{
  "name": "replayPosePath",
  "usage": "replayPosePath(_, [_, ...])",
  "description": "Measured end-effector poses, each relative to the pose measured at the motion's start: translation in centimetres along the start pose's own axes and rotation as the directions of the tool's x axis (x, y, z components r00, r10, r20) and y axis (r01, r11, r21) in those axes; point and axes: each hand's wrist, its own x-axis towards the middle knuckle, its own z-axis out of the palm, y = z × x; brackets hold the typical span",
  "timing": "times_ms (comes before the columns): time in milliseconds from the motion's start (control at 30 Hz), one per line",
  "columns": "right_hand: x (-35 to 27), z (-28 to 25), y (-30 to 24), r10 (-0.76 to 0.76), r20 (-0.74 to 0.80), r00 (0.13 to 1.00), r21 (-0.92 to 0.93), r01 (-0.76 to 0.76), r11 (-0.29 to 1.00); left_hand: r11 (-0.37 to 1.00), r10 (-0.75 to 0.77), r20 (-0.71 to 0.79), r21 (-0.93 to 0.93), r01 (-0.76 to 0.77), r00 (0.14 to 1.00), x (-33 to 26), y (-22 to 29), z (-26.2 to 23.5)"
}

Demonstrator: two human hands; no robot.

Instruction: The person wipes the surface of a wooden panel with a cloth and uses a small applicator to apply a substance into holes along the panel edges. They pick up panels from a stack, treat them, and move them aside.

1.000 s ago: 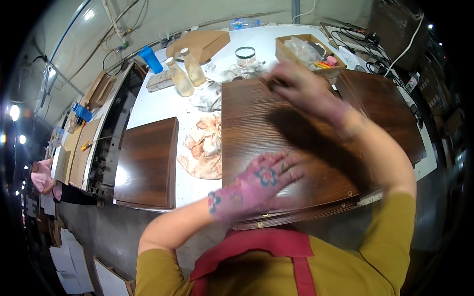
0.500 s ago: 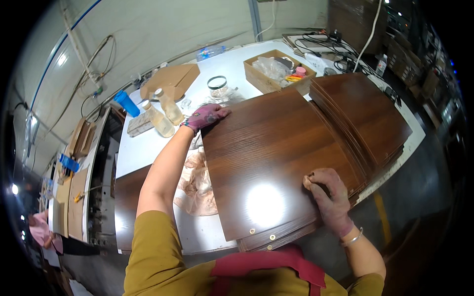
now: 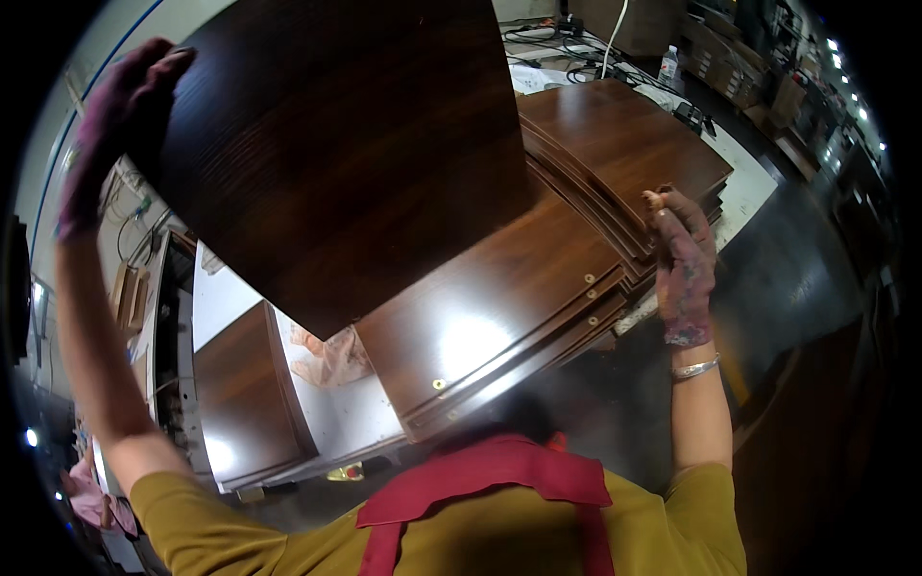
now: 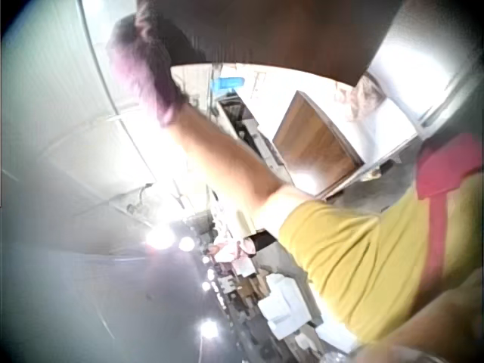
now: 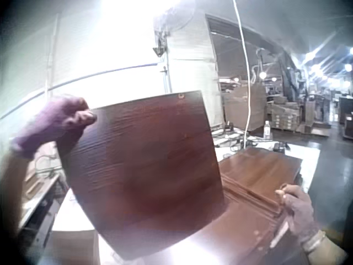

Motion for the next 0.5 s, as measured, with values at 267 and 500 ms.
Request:
replayPosePath(267, [8.7,-8.0,0.0,-0.033,0.058,0.998,0.262,0.017,0.965,0.968,-0.034,0.184,0.252,-0.014,0.982,-14.4,27.1,-3.1])
replayPosePath(500, [7.4,-2.4,-3.7,-0.072,0.220,0.973,0.292,0.004,0.956,0.835,0.151,0.510,0.393,-0.386,0.847,-20.9,31.0,6.9])
